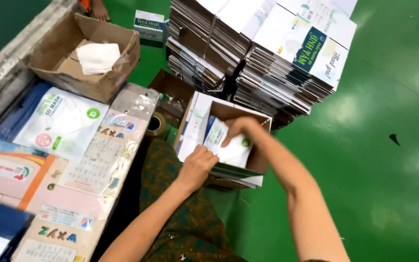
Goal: The recorder is packing face masks into individual plastic bags and then into cardboard boxes, finishing by sealing the boxes with tape.
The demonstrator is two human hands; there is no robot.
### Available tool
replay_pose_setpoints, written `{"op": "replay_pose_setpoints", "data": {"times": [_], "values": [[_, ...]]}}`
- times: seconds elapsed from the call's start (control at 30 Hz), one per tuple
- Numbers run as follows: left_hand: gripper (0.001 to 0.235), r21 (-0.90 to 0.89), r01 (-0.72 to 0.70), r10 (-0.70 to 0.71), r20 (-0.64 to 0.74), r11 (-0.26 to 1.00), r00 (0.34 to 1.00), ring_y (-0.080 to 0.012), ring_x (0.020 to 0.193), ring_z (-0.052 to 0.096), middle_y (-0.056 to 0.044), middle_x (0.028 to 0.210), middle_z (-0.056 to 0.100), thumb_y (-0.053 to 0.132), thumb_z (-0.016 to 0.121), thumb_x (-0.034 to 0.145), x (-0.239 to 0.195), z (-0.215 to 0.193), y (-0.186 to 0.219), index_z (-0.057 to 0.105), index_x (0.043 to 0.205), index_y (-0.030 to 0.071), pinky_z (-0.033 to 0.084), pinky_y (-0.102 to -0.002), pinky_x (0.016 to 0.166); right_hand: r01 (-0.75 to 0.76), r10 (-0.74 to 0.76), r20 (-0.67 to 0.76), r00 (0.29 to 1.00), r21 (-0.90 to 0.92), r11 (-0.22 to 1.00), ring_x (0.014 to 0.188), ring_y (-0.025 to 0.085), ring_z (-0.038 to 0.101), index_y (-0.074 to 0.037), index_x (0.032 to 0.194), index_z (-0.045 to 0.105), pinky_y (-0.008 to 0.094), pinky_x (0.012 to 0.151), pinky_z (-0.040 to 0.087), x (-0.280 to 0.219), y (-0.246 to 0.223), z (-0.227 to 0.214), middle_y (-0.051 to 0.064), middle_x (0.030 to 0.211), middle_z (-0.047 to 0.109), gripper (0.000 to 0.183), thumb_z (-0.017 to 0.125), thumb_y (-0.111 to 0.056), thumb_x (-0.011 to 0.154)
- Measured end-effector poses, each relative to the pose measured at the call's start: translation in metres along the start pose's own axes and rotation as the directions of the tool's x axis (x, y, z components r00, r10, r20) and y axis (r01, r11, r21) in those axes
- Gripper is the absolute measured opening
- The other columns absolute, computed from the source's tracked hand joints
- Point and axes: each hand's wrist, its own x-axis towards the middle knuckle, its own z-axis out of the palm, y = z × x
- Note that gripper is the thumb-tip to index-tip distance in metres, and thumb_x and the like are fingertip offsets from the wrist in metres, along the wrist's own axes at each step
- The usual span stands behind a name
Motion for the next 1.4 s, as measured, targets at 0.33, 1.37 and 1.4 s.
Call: {"op": "replay_pose_setpoints", "data": {"times": [0.33,1.37,1.4], "values": [[0.053,-0.352,0.471,-0.528,-0.086,0.809,0.845,-0.0321,0.100,0.065,-0.017,0.107,0.066,0.032,0.079,0.081,0.046,-0.046,-0.031,0.068,0.120,-0.003,0.052,-0.036,0.090,-0.042,-0.222,-0.971,-0.087,-0.219,0.975,0.095,0.031,0.062,-0.005,0.105,0.071,0.042,0.086,0.049,-0.181,0.037,0.068,0.012,0.100,0.069,0.019,0.074,-0.021,0.094],[0.110,-0.121,0.839,-0.779,0.321,0.531,0.539,-0.0404,0.121,0.063,-0.021,0.127,0.069,0.066,0.080,0.071,0.031,0.099,-0.099,0.039,0.156,0.010,0.048,-0.051,0.100,0.390,-0.373,-0.860,0.348,-0.229,0.892,0.143,0.038,0.045,-0.004,0.141,0.059,0.050,0.118,0.033,-0.105,0.027,0.131,0.018,0.151,0.055,0.055,0.073,-0.023,0.091],[0.108,-0.137,0.842,-0.777,0.332,0.522,0.535,-0.0397,0.118,0.065,-0.020,0.125,0.070,0.064,0.078,0.072,0.035,0.100,-0.101,0.038,0.156,0.010,0.049,-0.051,0.099,0.421,0.037,-0.958,0.283,0.158,0.893,0.132,0.035,0.058,-0.006,0.138,0.061,0.048,0.113,0.043,-0.104,0.034,0.130,0.015,0.140,0.064,0.047,0.069,-0.024,0.095]]}}
